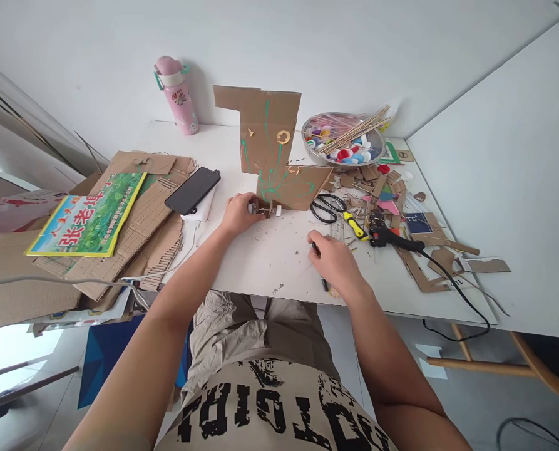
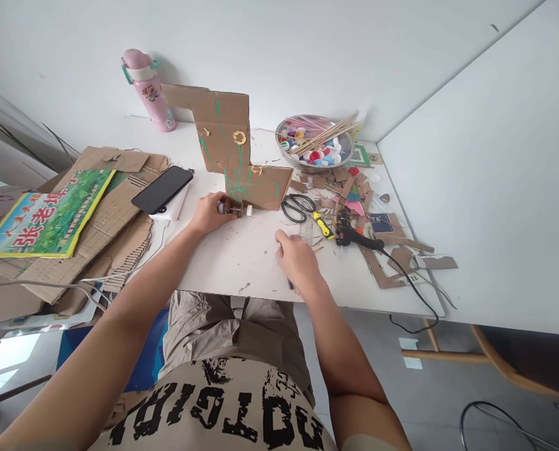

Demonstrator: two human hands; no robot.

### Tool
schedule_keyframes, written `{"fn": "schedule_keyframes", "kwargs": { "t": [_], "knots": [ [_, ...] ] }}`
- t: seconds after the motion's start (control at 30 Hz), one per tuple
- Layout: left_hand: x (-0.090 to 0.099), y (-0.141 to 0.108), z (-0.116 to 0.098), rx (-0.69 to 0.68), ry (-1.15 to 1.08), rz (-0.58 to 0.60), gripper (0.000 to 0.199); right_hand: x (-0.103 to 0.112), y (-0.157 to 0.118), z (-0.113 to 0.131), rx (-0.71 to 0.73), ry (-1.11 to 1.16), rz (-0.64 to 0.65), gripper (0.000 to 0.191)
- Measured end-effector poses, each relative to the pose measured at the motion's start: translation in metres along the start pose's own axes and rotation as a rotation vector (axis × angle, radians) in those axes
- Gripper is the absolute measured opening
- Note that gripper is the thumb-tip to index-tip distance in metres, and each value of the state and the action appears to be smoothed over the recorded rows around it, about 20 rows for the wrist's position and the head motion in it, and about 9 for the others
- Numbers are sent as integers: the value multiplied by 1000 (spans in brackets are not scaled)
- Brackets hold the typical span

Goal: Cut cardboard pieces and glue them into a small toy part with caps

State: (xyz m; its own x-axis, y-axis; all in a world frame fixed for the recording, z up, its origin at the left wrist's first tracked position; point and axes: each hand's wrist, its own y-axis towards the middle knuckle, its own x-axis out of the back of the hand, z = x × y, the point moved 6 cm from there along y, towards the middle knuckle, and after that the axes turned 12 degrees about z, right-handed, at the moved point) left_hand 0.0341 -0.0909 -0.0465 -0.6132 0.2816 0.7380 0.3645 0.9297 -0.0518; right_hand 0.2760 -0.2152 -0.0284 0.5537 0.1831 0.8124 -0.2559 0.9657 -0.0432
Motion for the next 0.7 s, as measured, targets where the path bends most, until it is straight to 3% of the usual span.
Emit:
{"fn": "schedule_keyframes", "kwargs": {
  "t": [0.1,0.2,0.27,0.4,0.5,0.7],
  "knots": [
    [0,0,0,22,12,-2,34,6,16,12,112,365,-3,9],
    [0,-1,-2,31,15,4,34,11,38,17,173,771,-51,20],
    [0,-1,-3,29,16,7,34,12,52,20,213,904,-101,27],
    [0,-1,-3,42,31,1,34,1,74,34,304,857,-93,50],
    [-1,-1,-3,25,29,0,33,-11,85,36,277,706,-73,58],
    [-2,0,-1,20,30,-6,33,-14,100,21,185,502,-148,21]
  ]
}}
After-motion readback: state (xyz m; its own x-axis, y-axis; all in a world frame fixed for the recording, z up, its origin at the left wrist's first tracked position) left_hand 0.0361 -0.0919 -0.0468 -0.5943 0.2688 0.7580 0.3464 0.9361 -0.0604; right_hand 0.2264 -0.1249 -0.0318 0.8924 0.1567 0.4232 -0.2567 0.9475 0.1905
